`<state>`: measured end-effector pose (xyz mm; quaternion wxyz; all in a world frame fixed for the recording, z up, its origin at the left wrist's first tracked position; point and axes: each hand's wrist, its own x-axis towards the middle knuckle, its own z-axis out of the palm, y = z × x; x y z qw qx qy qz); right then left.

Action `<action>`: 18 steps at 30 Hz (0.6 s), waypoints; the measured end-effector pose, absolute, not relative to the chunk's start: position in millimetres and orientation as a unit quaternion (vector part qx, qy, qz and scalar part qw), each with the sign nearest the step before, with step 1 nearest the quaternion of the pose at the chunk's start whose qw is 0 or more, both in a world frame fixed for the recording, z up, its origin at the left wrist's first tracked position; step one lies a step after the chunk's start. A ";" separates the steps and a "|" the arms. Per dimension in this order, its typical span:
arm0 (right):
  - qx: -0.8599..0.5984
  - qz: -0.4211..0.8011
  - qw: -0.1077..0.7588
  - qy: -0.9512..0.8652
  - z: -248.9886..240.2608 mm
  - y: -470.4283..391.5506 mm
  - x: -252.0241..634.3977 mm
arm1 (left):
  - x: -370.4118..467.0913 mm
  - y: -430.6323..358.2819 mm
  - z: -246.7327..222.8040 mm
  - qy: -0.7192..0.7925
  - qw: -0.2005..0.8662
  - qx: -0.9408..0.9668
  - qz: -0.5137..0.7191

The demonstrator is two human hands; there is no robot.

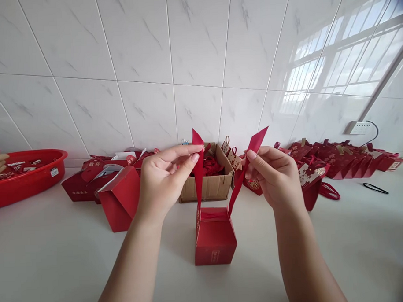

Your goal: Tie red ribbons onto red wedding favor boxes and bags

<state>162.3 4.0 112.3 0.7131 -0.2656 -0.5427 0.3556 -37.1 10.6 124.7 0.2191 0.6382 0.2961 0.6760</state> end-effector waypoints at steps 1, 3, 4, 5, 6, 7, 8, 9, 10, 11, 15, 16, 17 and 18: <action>-0.270 0.346 0.717 -0.541 112.2 4.1 161.9 | -35.9 11.2 124.1 0.289 0.219 0.639 0.678; -0.277 0.329 0.725 -0.538 111.9 4.8 161.3 | -33.8 12.1 123.1 0.278 0.209 0.642 0.684; -0.279 0.322 0.727 -0.539 111.8 5.1 161.0 | -32.9 12.3 122.8 0.275 0.197 0.644 0.687; -0.282 0.317 0.727 -0.540 111.7 5.3 160.5 | -32.2 12.3 122.5 0.273 0.182 0.645 0.690; -0.285 0.312 0.726 -0.543 111.7 5.5 160.0 | -31.6 12.3 122.2 0.273 0.165 0.646 0.694; -0.288 0.307 0.723 -0.547 111.7 5.5 159.5 | -31.0 12.2 121.7 0.272 0.149 0.646 0.697; -0.293 0.304 0.719 -0.552 111.8 5.4 158.9 | -30.5 12.3 121.2 0.273 0.135 0.646 0.700; -0.300 0.300 0.715 -0.556 111.9 5.2 158.4 | -30.0 12.3 120.6 0.275 0.124 0.645 0.702; -0.307 0.297 0.710 -0.560 112.1 4.9 157.9 | -29.5 12.5 119.9 0.276 0.115 0.645 0.704; -0.313 0.294 0.706 -0.563 112.2 4.6 157.5 | -29.0 12.6 119.1 0.277 0.107 0.644 0.705; -0.321 0.279 0.702 -0.571 112.8 3.1 157.1 | -27.2 13.1 117.0 0.270 0.090 0.649 0.705; -0.321 0.274 0.703 -0.573 112.9 2.8 157.3 | -26.9 13.1 116.8 0.266 0.088 0.653 0.703; -0.320 0.269 0.704 -0.575 113.0 2.5 157.5 | -26.9 13.2 116.7 0.264 0.087 0.658 0.700; -0.319 0.264 0.704 -0.577 113.0 2.4 157.8 | -26.9 13.3 116.8 0.262 0.086 0.664 0.695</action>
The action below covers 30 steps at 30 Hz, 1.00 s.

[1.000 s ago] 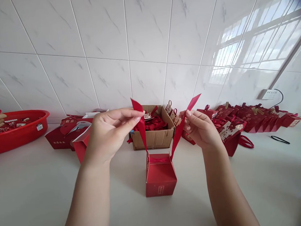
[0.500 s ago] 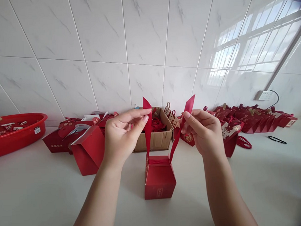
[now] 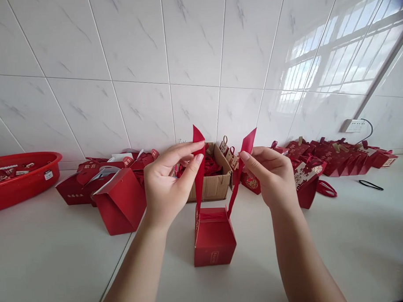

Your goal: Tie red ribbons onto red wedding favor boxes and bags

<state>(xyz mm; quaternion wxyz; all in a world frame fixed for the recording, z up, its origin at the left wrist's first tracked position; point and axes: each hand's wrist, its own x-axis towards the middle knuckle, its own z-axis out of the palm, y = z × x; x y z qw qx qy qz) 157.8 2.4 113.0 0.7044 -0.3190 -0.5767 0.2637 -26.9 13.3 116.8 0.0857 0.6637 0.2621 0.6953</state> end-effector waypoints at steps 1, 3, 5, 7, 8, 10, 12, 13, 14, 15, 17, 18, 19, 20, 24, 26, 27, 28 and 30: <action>-0.320 0.259 0.705 -0.578 113.0 2.4 158.0 | -27.2 13.4 116.9 0.261 0.083 0.668 0.692; -0.322 0.247 0.709 -0.577 112.7 2.5 158.5 | -28.3 13.6 117.2 0.258 0.075 0.675 0.687; -0.325 0.232 0.714 -0.575 112.3 2.6 158.7 | -29.6 13.9 117.5 0.251 0.063 0.676 0.690; -0.326 0.221 0.715 -0.577 112.0 2.2 158.8 | -30.8 14.4 117.7 0.242 0.050 0.675 0.695; -0.327 0.217 0.715 -0.579 112.0 1.8 158.8 | -31.3 14.7 117.9 0.239 0.047 0.674 0.697; -0.328 0.209 0.714 -0.582 112.1 0.8 158.6 | -32.1 15.1 118.2 0.233 0.042 0.673 0.700; -0.329 0.201 0.714 -0.584 112.4 -0.1 158.1 | -33.1 15.2 118.6 0.232 0.040 0.673 0.701; -0.329 0.198 0.714 -0.585 112.5 -0.6 157.8 | -33.6 15.1 118.9 0.232 0.038 0.673 0.701; -0.330 0.195 0.715 -0.585 112.6 -0.9 157.5 | -34.1 14.8 119.2 0.233 0.035 0.672 0.702; -0.330 0.191 0.716 -0.585 112.6 -1.3 157.2 | -34.5 14.3 119.4 0.234 0.034 0.671 0.702; -0.330 0.185 0.719 -0.583 112.4 -1.9 156.7 | -35.2 13.1 119.9 0.238 0.037 0.667 0.705; -0.330 0.183 0.721 -0.581 112.2 -2.2 156.6 | -35.3 12.5 120.1 0.240 0.042 0.665 0.706; -0.330 0.182 0.722 -0.580 112.0 -2.5 156.5 | -35.4 12.0 120.1 0.242 0.048 0.664 0.706; -0.331 0.182 0.723 -0.579 111.8 -2.6 156.6 | -35.3 11.6 120.2 0.244 0.053 0.664 0.705; -0.335 0.177 0.722 -0.579 111.1 -1.9 157.3 | -34.7 12.5 119.4 0.258 0.062 0.664 0.699; -0.336 0.176 0.720 -0.581 111.1 -0.9 157.9 | -34.0 14.2 118.6 0.261 0.064 0.665 0.697; -0.336 0.176 0.720 -0.581 111.2 -0.3 158.2 | -33.5 15.0 118.2 0.259 0.062 0.665 0.698; -0.336 0.176 0.721 -0.580 111.3 0.3 158.4 | -33.0 15.9 117.9 0.256 0.059 0.665 0.699; -0.338 0.173 0.722 -0.578 111.4 1.5 158.8 | -31.9 17.2 117.2 0.247 0.051 0.668 0.700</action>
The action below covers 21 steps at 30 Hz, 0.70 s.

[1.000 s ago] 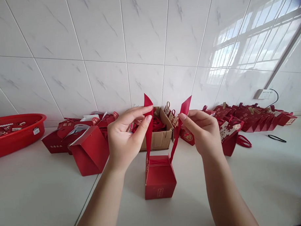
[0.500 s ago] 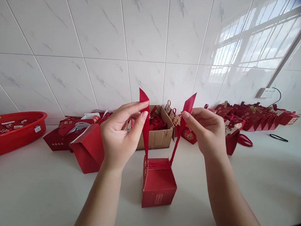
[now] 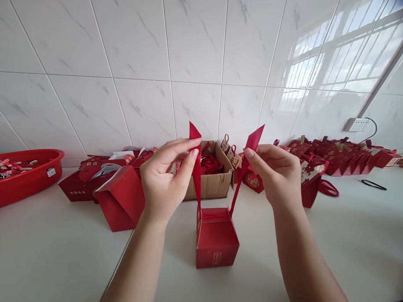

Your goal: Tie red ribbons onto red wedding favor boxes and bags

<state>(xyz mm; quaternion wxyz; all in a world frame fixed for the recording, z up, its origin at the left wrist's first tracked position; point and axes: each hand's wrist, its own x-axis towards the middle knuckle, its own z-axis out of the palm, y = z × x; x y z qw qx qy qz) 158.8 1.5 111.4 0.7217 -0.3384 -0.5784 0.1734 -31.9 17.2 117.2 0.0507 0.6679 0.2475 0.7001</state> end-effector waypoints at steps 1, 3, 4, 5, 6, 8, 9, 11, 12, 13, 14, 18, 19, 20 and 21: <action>-0.339 0.172 0.723 -0.577 111.3 2.1 158.9 | -31.3 17.7 116.9 0.243 0.046 0.670 0.700; -0.339 0.169 0.724 -0.577 110.9 2.9 159.0 | -30.4 18.5 116.5 0.242 0.039 0.673 0.698; -0.339 0.167 0.724 -0.578 110.6 3.3 159.1 | -30.0 18.7 116.3 0.243 0.038 0.674 0.697; -0.339 0.166 0.723 -0.579 110.3 3.6 159.2 | -29.8 19.0 116.2 0.244 0.038 0.673 0.697; -0.340 0.165 0.722 -0.580 110.1 3.9 159.3 | -29.6 19.2 116.1 0.244 0.038 0.672 0.698; -0.343 0.165 0.720 -0.580 109.8 4.5 159.6 | -29.4 19.4 116.0 0.242 0.042 0.671 0.699; -0.344 0.165 0.720 -0.580 109.7 4.7 159.7 | -29.4 19.4 116.1 0.241 0.042 0.673 0.698; -0.344 0.168 0.719 -0.581 109.6 5.2 159.9 | -29.6 19.0 116.4 0.242 0.041 0.682 0.689; -0.342 0.168 0.719 -0.581 109.5 5.5 160.0 | -29.7 18.6 116.7 0.242 0.040 0.687 0.685; -0.341 0.169 0.720 -0.581 109.4 5.7 160.0 | -29.9 18.2 116.9 0.241 0.040 0.692 0.680; -0.340 0.170 0.720 -0.581 109.2 6.0 160.0 | -29.9 17.8 117.2 0.238 0.040 0.696 0.676; -0.339 0.173 0.720 -0.580 108.5 6.3 159.7 | -30.3 16.8 117.4 0.236 0.046 0.708 0.664; -0.340 0.172 0.720 -0.579 108.5 6.2 159.5 | -30.4 16.9 117.3 0.237 0.049 0.712 0.659; -0.341 0.171 0.722 -0.578 108.6 6.1 159.3 | -30.4 17.0 117.0 0.238 0.054 0.716 0.654; -0.342 0.171 0.723 -0.575 108.8 5.9 158.9 | -30.4 17.2 116.7 0.238 0.059 0.722 0.648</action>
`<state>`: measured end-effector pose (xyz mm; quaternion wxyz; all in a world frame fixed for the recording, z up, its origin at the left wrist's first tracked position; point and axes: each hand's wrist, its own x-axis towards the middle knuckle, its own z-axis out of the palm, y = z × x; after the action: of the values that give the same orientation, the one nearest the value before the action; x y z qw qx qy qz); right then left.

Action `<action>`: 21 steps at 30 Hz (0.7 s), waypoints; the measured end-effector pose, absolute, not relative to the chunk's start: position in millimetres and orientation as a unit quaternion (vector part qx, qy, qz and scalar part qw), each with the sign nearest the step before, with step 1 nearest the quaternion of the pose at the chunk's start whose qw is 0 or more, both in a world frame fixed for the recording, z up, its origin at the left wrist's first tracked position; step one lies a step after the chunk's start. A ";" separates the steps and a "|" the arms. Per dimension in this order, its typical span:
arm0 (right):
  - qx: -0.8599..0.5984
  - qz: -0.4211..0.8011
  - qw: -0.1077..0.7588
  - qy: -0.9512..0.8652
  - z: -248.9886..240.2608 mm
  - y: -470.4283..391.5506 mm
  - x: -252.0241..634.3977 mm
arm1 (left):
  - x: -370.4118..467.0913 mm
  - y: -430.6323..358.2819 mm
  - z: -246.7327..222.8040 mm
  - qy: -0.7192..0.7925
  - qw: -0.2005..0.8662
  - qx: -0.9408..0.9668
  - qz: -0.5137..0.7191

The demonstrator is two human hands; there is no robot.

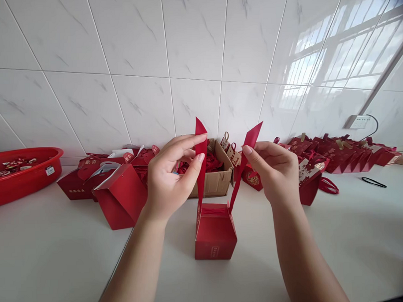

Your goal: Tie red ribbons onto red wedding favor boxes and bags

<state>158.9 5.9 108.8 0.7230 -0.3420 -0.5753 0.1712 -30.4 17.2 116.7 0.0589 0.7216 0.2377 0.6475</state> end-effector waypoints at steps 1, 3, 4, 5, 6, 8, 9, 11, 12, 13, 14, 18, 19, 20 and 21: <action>-0.342 0.173 0.725 -0.573 109.1 5.7 158.5 | -30.3 17.4 116.5 0.235 0.064 0.727 0.642; -0.336 0.191 0.727 -0.568 109.7 5.5 157.3 | -29.8 17.7 116.2 0.228 0.075 0.734 0.636; -0.330 0.207 0.725 -0.567 110.0 5.6 156.5 | -29.3 17.7 116.2 0.223 0.077 0.735 0.636; -0.322 0.227 0.723 -0.567 110.2 6.0 155.8 | -28.8 17.6 116.3 0.218 0.076 0.736 0.637; -0.310 0.247 0.722 -0.567 110.2 6.5 155.0 | -28.2 17.3 116.4 0.213 0.072 0.737 0.638; -0.286 0.284 0.721 -0.563 109.5 8.1 153.5 | -26.9 15.9 116.7 0.208 0.064 0.736 0.641; -0.276 0.299 0.721 -0.561 108.9 8.9 152.7 | -26.1 14.7 116.9 0.208 0.069 0.733 0.644; -0.271 0.320 0.716 -0.559 107.1 10.4 151.0 | -24.2 11.7 117.3 0.214 0.115 0.726 0.643; -0.276 0.328 0.709 -0.560 106.1 10.8 150.0 | -23.1 10.0 117.5 0.220 0.149 0.721 0.640; -0.281 0.337 0.701 -0.563 105.1 11.1 148.9 | -21.9 8.3 117.8 0.226 0.180 0.717 0.634; -0.284 0.344 0.693 -0.566 104.1 11.1 147.7 | -20.6 6.7 118.0 0.229 0.203 0.717 0.626; -0.282 0.354 0.672 -0.587 101.8 9.7 144.0 | -14.5 3.4 118.7 0.211 0.213 0.735 0.609; -0.279 0.354 0.667 -0.593 101.7 9.1 143.5 | -13.1 3.2 118.8 0.203 0.211 0.736 0.610; -0.277 0.354 0.664 -0.598 101.7 8.5 143.1 | -11.9 3.2 118.9 0.200 0.214 0.734 0.613; -0.273 0.353 0.661 -0.604 101.9 7.7 142.8 | -10.9 3.1 119.0 0.204 0.221 0.727 0.617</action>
<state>142.8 7.7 101.9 0.6608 -0.2728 -0.6039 0.3525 -10.9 3.1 119.0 0.2207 0.7271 0.2035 0.6174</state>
